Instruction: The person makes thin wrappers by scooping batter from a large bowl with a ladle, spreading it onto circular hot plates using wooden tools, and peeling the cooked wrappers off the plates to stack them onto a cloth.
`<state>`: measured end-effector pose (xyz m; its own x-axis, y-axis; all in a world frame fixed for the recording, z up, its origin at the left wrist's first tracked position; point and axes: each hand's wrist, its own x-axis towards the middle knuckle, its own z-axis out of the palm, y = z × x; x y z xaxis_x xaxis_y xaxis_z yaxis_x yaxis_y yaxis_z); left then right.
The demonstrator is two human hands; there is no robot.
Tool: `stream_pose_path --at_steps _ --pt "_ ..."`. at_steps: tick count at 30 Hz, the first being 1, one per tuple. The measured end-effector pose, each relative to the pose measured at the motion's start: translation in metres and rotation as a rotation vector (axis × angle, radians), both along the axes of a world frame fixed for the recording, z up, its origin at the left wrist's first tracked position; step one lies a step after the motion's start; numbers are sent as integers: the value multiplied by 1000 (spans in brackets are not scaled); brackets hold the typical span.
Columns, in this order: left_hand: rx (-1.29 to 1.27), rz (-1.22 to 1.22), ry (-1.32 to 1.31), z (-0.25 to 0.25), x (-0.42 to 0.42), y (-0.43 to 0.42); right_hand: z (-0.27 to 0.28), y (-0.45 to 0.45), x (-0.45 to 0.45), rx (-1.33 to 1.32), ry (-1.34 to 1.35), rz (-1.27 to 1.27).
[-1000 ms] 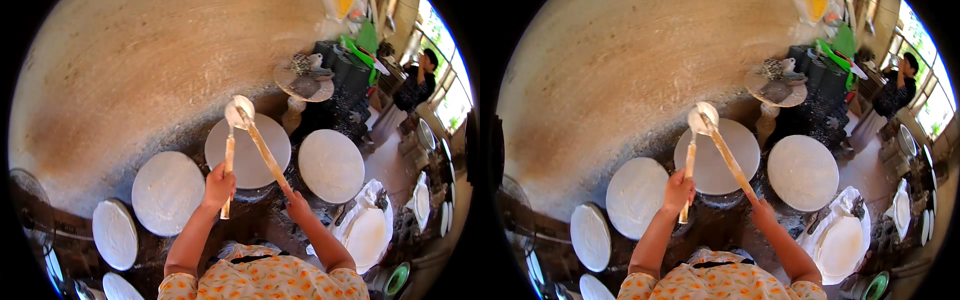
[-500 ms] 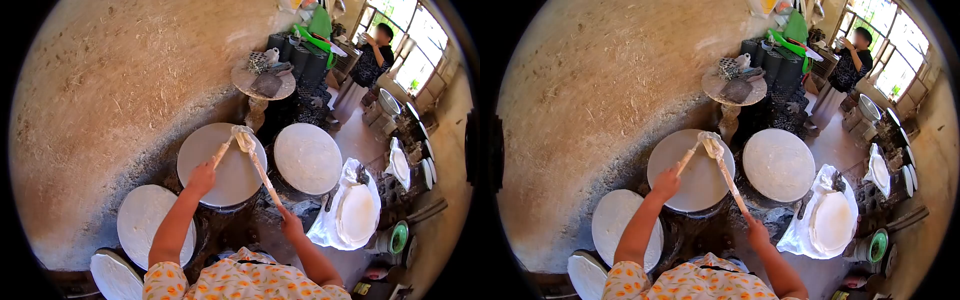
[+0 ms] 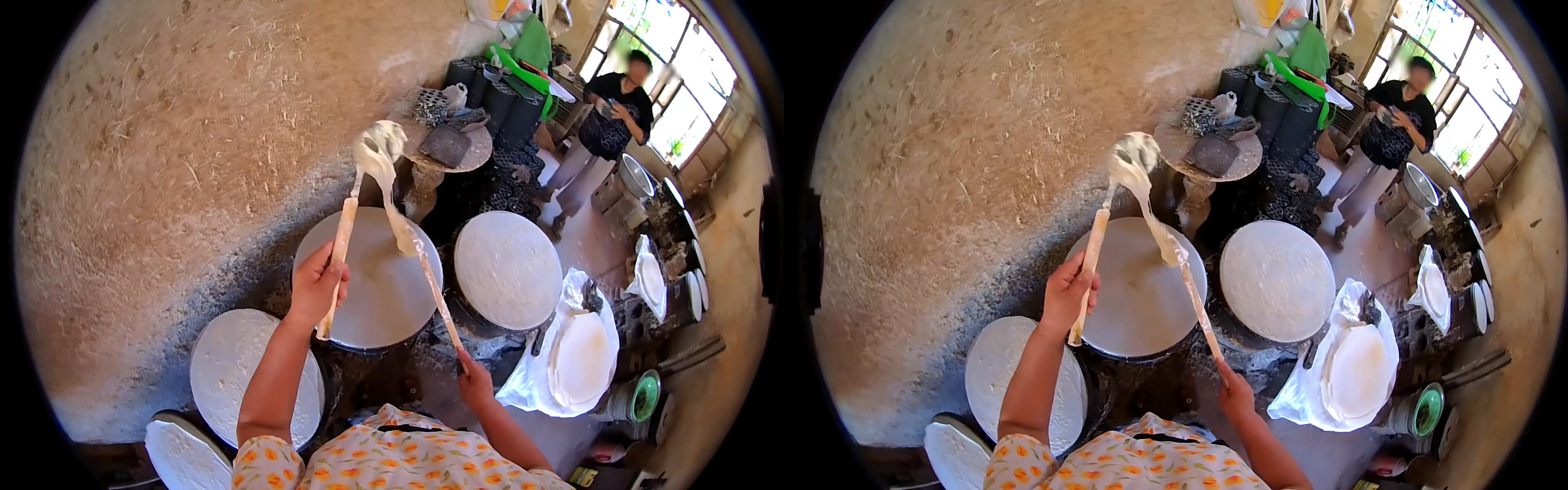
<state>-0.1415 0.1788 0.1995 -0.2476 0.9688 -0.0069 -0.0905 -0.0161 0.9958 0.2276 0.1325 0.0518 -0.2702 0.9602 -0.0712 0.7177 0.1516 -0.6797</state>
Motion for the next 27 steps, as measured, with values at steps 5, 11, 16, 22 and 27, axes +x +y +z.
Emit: stream_pose_path --at_steps 5,11,16,22,27 --pt "36 8 -370 14 -13 -21 13 24 -21 -12 -256 35" --pt "-52 97 -399 2 -14 -46 -5 93 -77 -40 -7 86" --pt "-171 61 -287 -39 -12 -53 1 116 -109 -16 133 135" --pt "-286 -40 -421 -40 -24 -66 -13 66 -54 0 207 -25" --pt "-145 -5 -727 -14 -33 -80 -20 70 -84 -4 269 86"
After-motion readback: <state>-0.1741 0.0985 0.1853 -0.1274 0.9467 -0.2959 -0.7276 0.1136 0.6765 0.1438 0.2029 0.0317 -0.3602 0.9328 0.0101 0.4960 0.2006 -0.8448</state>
